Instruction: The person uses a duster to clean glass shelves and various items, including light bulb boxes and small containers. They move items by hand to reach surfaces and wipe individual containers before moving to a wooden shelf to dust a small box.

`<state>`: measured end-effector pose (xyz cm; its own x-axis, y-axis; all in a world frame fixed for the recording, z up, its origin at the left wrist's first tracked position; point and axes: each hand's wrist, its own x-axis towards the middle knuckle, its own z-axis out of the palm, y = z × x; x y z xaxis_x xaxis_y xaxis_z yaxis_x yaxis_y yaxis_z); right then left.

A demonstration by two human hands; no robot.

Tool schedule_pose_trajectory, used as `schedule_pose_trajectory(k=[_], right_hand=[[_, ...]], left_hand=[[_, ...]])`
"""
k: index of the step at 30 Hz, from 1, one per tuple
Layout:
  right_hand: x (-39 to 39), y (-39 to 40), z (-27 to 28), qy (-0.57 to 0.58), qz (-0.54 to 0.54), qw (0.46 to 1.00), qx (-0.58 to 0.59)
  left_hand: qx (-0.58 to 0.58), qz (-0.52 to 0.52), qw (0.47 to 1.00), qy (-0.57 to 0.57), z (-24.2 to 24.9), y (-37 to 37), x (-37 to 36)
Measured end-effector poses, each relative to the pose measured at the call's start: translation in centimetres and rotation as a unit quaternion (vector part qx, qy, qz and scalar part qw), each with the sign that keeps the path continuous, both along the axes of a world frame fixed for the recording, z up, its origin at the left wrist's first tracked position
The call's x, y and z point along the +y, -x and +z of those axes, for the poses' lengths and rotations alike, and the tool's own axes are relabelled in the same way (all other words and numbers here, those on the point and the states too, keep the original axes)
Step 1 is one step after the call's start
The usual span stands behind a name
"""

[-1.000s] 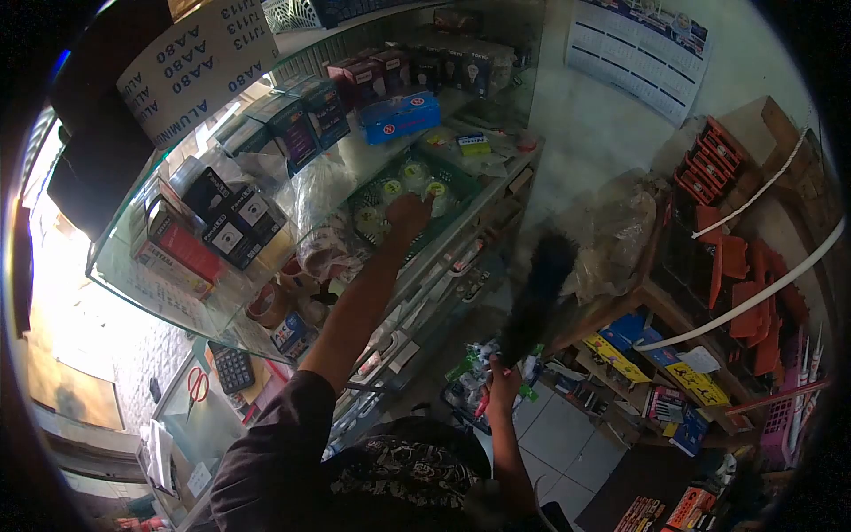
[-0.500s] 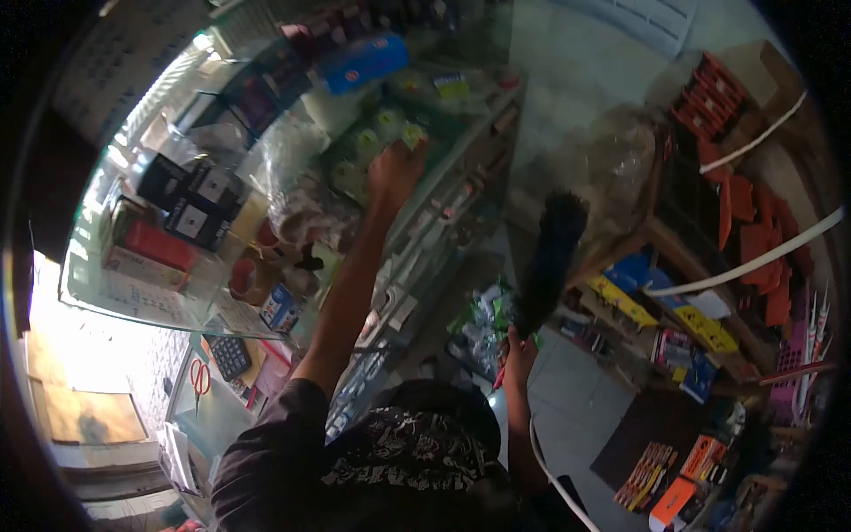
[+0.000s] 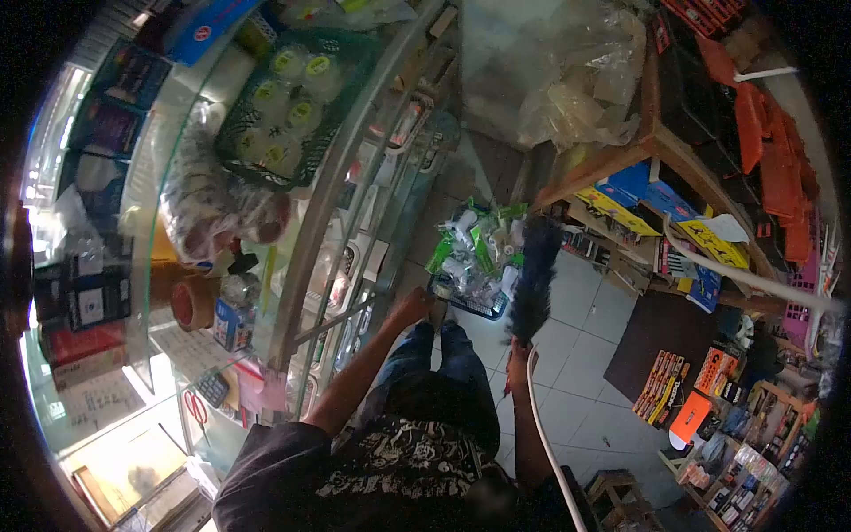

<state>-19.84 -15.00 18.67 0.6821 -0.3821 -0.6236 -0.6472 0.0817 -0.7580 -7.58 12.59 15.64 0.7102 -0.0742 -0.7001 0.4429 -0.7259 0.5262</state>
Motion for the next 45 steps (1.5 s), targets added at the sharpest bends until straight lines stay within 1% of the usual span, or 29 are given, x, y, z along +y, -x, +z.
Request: schedule_pose_trajectory(k=[1,2,3,4,6,7,8,9,10,12,13,15,16,18,21,22,23,25,27,29,33,34,36,37,39,40,42,43,45], right_hand=[[-0.1,1.1,-0.6,0.022,0.01,0.999,0.031],[-0.1,2.2,-0.8,0.024,0.008,0.999,0.039],[0.0,3.4,-1.2,0.02,0.014,1.0,0.019],[0.2,4.5,-1.5,0.016,0.02,1.0,-0.001],[0.4,6.5,-2.7,0.01,0.002,1.0,0.018],[0.4,7.6,-3.2,0.003,-0.011,0.999,0.031],[0.4,8.6,-3.9,0.019,-0.028,0.997,0.075],[0.5,9.7,-4.5,0.021,-0.031,0.996,0.082],[0.7,10.5,-4.7,0.002,-0.058,0.995,0.08],[0.9,11.8,-5.0,-0.02,-0.1,0.991,0.086],[0.9,12.1,-4.9,-0.017,-0.103,0.991,0.09],[0.8,12.9,-4.3,-0.017,-0.109,0.986,0.123],[0.8,13.3,-4.7,-0.002,-0.095,0.988,0.119],[0.3,14.2,-5.1,-0.001,-0.098,0.988,0.12],[0.0,14.2,-5.3,0.003,-0.097,0.988,0.124],[0.1,14.5,-5.3,0.009,-0.095,0.988,0.124],[0.2,14.5,-5.2,0.007,-0.095,0.988,0.126],[0.1,13.8,-5.4,-0.008,-0.108,0.986,0.127],[0.4,12.7,-4.9,0.001,-0.103,0.987,0.123],[0.5,12.2,-4.8,0.011,-0.095,0.988,0.121],[0.7,12.2,-4.7,-0.009,-0.078,0.991,0.109],[0.7,12.2,-4.7,-0.007,-0.084,0.989,0.119],[0.7,12.1,-4.8,-0.005,-0.087,0.988,0.128],[0.7,11.9,-4.5,-0.006,-0.079,0.989,0.124],[0.6,11.9,-4.0,-0.006,-0.07,0.99,0.121],[0.5,11.9,-4.0,0.008,-0.066,0.991,0.119],[0.2,12.2,-4.2,0.019,-0.062,0.991,0.114],[0.0,12.5,-4.5,0.018,-0.067,0.992,0.103],[-0.1,12.3,-4.4,0.013,-0.069,0.994,0.085]], left_hand=[[0.006,-0.002,1.0,0.002,-1.5,0.0,0.1],[-0.015,0.004,1.0,-0.019,-3.8,0.3,0.2],[-0.035,0.009,0.999,-0.04,-5.9,0.9,0.3],[-0.027,0.008,0.999,-0.039,-7.2,1.2,0.3],[-0.138,-0.108,0.975,-0.133,-9.5,1.0,0.1],[-0.132,-0.112,0.976,-0.13,-11.0,1.0,0.1],[-0.216,-0.185,0.948,-0.145,-12.8,1.1,0.0],[-0.298,-0.254,0.907,-0.156,-14.4,1.2,-0.1],[-0.292,-0.257,0.909,-0.151,-15.7,1.3,-0.3],[-0.401,-0.346,0.835,-0.149,-18.0,1.1,-0.8],[-0.399,-0.348,0.836,-0.145,-18.4,1.2,-1.1],[-0.437,-0.369,0.805,-0.156,-18.9,1.3,-1.5],[-0.438,-0.37,0.805,-0.152,-19.7,1.3,-1.6],[-0.383,-0.38,0.821,-0.187,-21.0,1.5,-2.0],[-0.368,-0.39,0.819,-0.203,-22.7,1.9,-2.3],[-0.437,-0.365,0.798,-0.199,-22.4,1.9,-2.1],[-0.435,-0.366,0.798,-0.199,-21.9,2.0,-2.0],[-0.392,-0.384,0.816,-0.181,-21.1,0.9,-2.3],[-0.401,-0.391,0.806,-0.192,-21.3,1.1,-2.3],[-0.43,-0.372,0.805,-0.169,-22.4,1.1,-2.1],[-0.455,-0.39,0.786,-0.153,-23.6,1.2,-1.4],[-0.453,-0.387,0.788,-0.155,-23.0,1.0,-1.3],[-0.378,-0.405,0.82,-0.142,-21.9,0.3,-1.5],[-0.378,-0.403,0.821,-0.142,-22.4,0.3,-1.4],[-0.424,-0.388,0.807,-0.133,-23.9,0.8,-1.3],[-0.424,-0.388,0.808,-0.133,-23.4,0.9,-1.2],[-0.486,-0.379,0.778,-0.122,-20.6,0.5,-0.9],[-0.487,-0.38,0.776,-0.125,-18.9,0.5,-0.6],[-0.47,-0.307,0.821,-0.106,-15.2,1.1,-0.2]])
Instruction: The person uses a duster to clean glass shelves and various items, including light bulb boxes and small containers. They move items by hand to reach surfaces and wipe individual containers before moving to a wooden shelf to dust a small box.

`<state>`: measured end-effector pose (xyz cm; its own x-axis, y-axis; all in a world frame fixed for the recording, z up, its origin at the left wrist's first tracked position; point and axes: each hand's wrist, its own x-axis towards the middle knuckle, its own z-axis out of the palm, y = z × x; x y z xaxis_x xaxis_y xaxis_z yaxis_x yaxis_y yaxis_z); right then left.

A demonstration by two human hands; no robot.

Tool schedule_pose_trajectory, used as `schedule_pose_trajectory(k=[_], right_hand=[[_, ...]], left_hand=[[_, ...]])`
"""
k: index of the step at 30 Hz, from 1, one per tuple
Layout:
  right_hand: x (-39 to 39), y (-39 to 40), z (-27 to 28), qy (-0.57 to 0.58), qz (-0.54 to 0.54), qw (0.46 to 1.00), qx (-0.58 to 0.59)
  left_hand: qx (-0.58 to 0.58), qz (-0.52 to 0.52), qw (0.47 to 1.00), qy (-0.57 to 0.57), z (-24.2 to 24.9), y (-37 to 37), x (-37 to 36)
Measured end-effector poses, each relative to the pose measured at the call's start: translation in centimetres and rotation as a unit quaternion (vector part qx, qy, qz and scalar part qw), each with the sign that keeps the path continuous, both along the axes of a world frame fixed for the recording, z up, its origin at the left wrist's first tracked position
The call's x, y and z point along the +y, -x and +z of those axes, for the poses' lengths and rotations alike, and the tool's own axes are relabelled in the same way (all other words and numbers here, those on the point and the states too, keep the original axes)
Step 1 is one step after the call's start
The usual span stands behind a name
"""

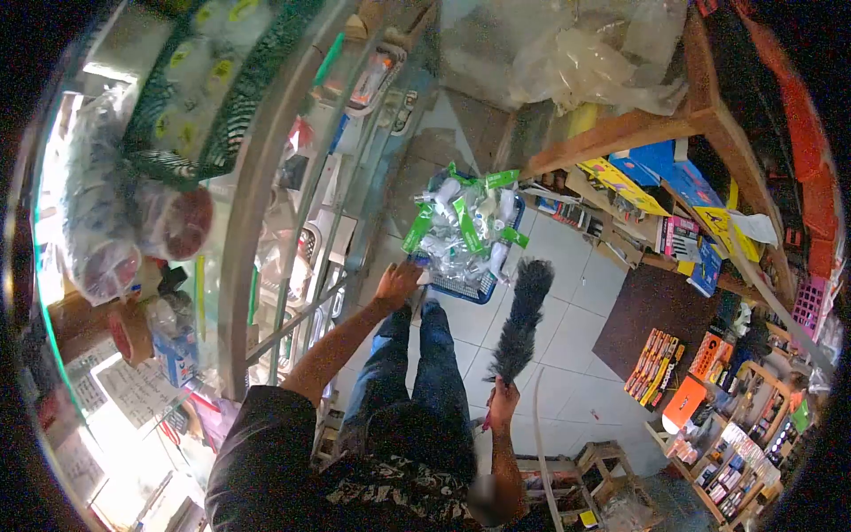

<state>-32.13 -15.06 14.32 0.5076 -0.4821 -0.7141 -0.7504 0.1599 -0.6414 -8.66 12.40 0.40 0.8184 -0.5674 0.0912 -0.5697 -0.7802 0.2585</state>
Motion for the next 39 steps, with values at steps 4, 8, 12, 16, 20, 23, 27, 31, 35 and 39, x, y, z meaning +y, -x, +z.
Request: schedule_pose_trajectory(k=[4,8,12,16,20,23,27,31,35,39], right_hand=[[0.1,-0.9,0.5,0.007,0.0,0.999,-0.031],[0.4,-2.8,1.6,-0.003,0.019,0.997,-0.074],[1.1,-5.1,2.8,-0.002,0.068,0.99,-0.121],[3.7,-9.1,6.9,-0.021,0.105,0.989,-0.099],[6.7,-11.9,10.4,-0.077,0.135,0.975,-0.161],[9.5,-14.4,14.0,-0.085,0.138,0.966,-0.201],[12.3,-17.6,19.6,-0.112,0.141,0.945,-0.271],[14.3,-19.8,22.8,-0.11,0.15,0.926,-0.328],[14.5,-19.8,23.9,-0.126,0.185,0.91,-0.35],[15.0,-19.1,27.3,-0.127,0.205,0.905,-0.35]], left_hand=[[0.113,0.144,0.978,0.099,5.6,1.5,1.3],[0.156,0.324,0.906,0.222,9.3,3.9,1.7],[0.34,0.486,0.625,0.508,13.8,4.8,2.2],[0.341,0.504,0.475,0.635,19.2,4.6,3.1],[0.238,0.414,0.544,0.69,25.9,3.6,3.1],[0.332,0.364,0.384,0.781,26.5,2.4,3.6],[0.316,0.296,0.455,0.778,29.4,1.4,2.7],[0.296,0.256,0.537,0.747,31.2,0.6,1.8],[0.339,0.202,0.373,0.84,36.3,0.1,1.2],[0.379,0.132,0.357,0.843,36.5,-1.1,3.0]])
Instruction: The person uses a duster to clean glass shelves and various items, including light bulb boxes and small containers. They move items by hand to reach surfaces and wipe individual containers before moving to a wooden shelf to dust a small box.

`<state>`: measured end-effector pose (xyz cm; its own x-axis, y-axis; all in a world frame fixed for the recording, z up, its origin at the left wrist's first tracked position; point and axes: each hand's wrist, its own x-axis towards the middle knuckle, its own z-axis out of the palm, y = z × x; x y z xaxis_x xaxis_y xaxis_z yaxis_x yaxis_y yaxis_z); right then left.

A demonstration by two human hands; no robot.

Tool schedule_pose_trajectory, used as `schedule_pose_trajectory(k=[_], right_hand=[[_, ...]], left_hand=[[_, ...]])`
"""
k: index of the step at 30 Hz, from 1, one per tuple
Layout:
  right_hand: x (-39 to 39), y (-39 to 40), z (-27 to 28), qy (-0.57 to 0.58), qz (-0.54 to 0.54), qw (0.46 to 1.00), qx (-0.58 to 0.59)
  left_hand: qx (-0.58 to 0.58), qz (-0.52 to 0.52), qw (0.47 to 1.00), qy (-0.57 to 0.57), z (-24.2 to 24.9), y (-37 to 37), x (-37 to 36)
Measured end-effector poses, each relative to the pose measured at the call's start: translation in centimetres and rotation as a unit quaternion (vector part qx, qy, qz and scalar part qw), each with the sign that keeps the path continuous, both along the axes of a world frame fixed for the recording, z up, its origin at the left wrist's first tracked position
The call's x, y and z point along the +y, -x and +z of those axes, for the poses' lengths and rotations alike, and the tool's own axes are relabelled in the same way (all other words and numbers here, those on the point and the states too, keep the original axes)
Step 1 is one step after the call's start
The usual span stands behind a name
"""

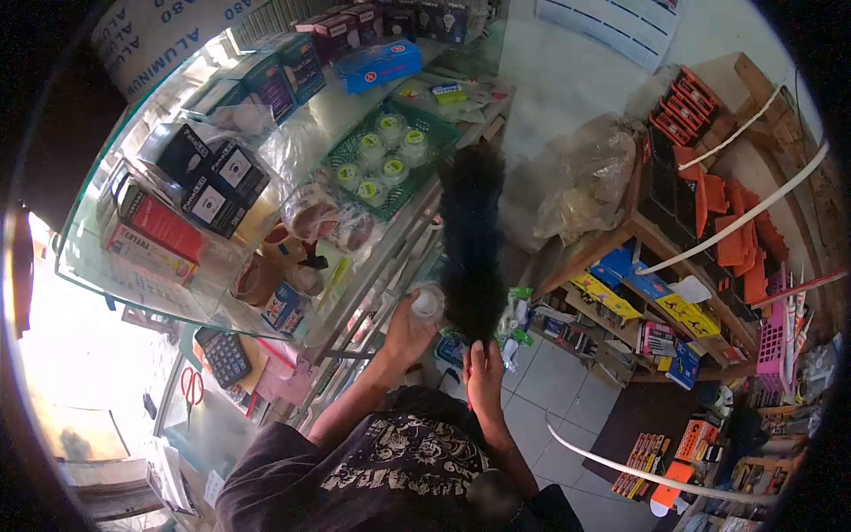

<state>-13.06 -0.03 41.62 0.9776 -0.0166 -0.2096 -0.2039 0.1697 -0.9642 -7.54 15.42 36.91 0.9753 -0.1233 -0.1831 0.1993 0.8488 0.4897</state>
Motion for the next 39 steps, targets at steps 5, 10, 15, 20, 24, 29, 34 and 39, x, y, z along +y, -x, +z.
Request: schedule_pose_trajectory(k=[5,10,15,20,24,29,34,39], right_hand=[[-2.8,3.0,-3.9,0.067,0.079,0.995,-0.012],[-2.4,3.2,-2.6,0.17,0.121,0.973,-0.094],[-2.1,2.5,-4.0,0.137,0.114,0.982,-0.059],[-2.6,2.3,-4.0,0.202,0.156,0.956,-0.147],[-1.1,2.3,-3.3,0.149,0.186,0.964,-0.12],[-1.1,1.4,-3.0,0.136,0.128,0.978,-0.096],[-1.4,1.8,-3.4,0.183,0.162,0.96,-0.134],[-1.4,1.9,-3.4,0.176,0.146,0.968,-0.108]], left_hand=[[-0.033,0.073,0.992,0.097,3.1,-2.8,2.1],[0.016,0.045,0.999,0.002,2.6,-2.3,0.3],[0.062,0.069,0.995,-0.02,2.7,-2.6,0.3],[-0.15,-0.01,0.978,0.142,4.3,-2.2,2.5],[-0.099,0.026,0.982,0.157,4.1,-2.7,3.3],[-0.102,0.053,0.986,0.118,7.4,-4.3,3.6],[-0.456,-0.005,0.86,0.23,-0.4,-9.2,4.6],[-0.121,0.139,0.974,0.135,7.3,-5.6,5.3]])
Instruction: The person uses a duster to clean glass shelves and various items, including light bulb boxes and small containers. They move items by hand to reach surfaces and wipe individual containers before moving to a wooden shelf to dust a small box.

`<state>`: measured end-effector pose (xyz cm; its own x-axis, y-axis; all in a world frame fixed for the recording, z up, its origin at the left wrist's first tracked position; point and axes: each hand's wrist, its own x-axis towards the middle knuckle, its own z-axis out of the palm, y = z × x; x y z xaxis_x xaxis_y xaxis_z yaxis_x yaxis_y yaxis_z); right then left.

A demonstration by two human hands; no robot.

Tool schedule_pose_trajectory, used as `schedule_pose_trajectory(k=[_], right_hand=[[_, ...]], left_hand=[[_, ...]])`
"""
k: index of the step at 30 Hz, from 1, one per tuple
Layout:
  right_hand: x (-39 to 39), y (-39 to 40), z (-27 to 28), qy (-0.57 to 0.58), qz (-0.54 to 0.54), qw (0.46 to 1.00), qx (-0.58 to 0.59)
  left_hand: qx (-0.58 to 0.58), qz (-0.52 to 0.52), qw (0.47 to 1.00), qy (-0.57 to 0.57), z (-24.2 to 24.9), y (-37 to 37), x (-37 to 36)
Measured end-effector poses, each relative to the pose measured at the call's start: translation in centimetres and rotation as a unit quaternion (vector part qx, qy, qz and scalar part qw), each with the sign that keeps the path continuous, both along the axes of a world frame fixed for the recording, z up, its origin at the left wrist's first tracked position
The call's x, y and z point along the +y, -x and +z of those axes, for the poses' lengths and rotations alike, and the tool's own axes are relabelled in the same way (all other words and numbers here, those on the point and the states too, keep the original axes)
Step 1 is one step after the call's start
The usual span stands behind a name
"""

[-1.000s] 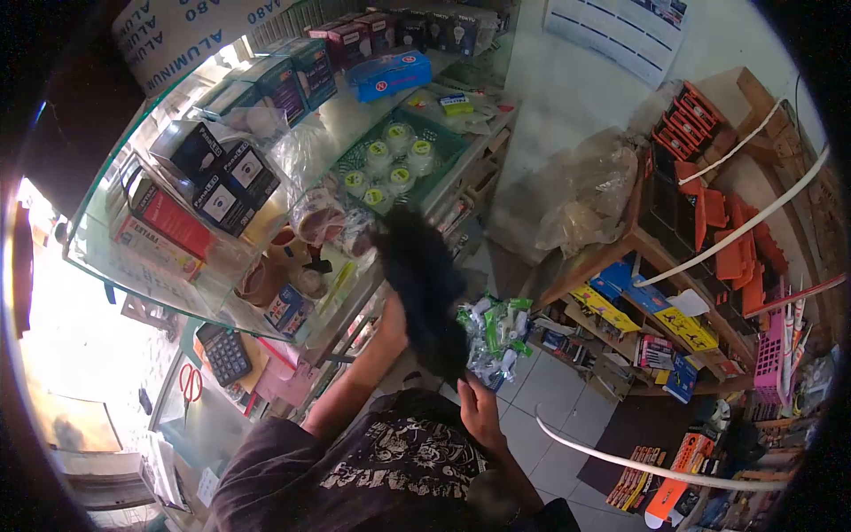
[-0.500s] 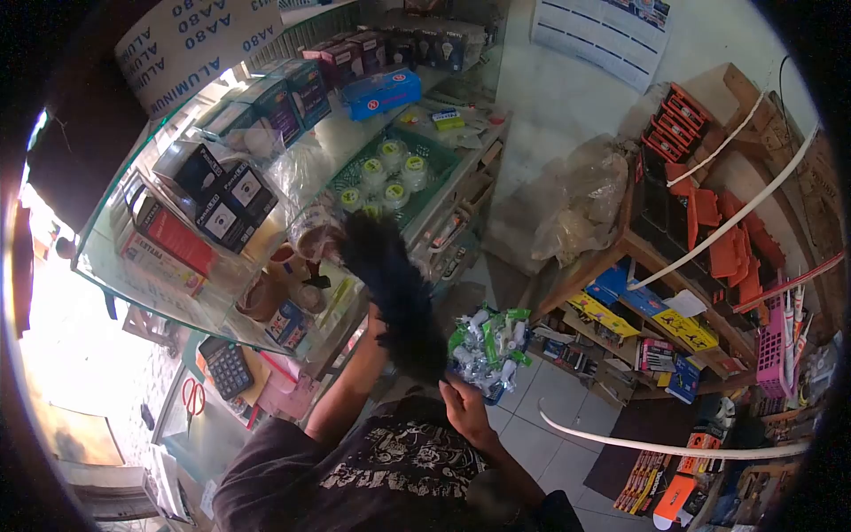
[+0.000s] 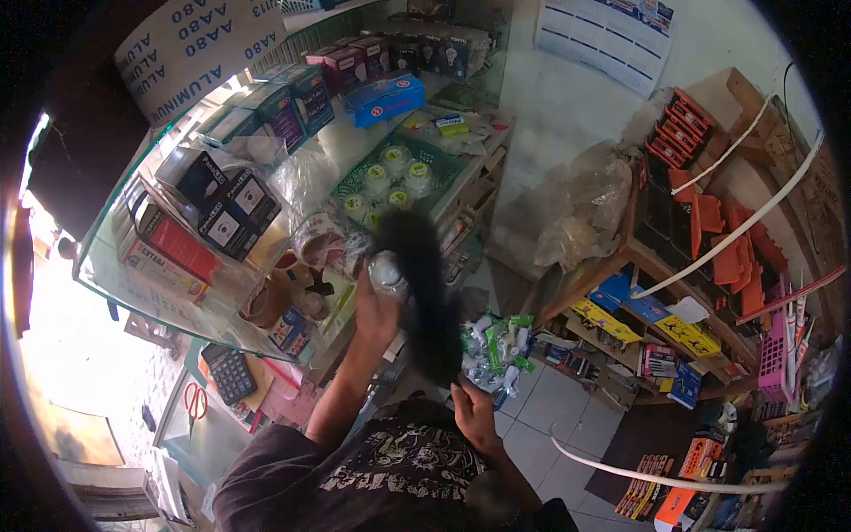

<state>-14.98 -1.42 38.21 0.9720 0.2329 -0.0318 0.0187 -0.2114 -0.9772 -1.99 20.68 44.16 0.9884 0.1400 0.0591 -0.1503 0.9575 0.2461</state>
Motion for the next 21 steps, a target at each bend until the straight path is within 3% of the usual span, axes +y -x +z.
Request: schedule_pose_trajectory(k=[2,3,6,7,10,11,15,17,21], right_hand=[[-0.2,0.0,0.2,-0.015,-0.025,0.999,0.018],[-0.4,-0.1,0.3,-0.028,-0.047,0.998,0.037],[0.0,0.6,0.6,-0.015,-0.016,1.0,0.005],[-0.3,0.6,0.6,0.006,0.014,1.0,-0.009],[-0.1,0.2,1.4,-0.019,-0.019,1.0,0.013],[-0.1,0.2,1.1,-0.018,-0.019,1.0,0.014],[-0.1,0.3,0.7,-0.013,-0.009,1.0,0.002],[-0.2,0.3,0.4,0.001,-0.014,1.0,-0.015],[0.0,0.3,0.3,-0.007,0.009,1.0,-0.004]], left_hand=[[0.105,-0.017,0.993,-0.044,0.0,-0.2,0.5],[0.061,0.036,0.995,-0.067,-0.9,-0.8,0.4],[0.064,0.05,0.996,-0.043,-1.6,-1.3,0.3],[0.073,-0.008,0.996,-0.045,0.5,-0.3,-0.1],[-0.002,-0.03,1.0,0.005,-0.3,-0.6,-0.4],[0.117,-0.016,0.992,-0.038,-0.1,-0.6,0.0],[0.129,-0.026,0.989,-0.074,0.1,-0.9,0.1],[0.0,0.012,1.0,0.004,-0.4,-1.4,-0.3],[0.05,-0.033,0.998,-0.032,0.0,-0.3,0.0]])
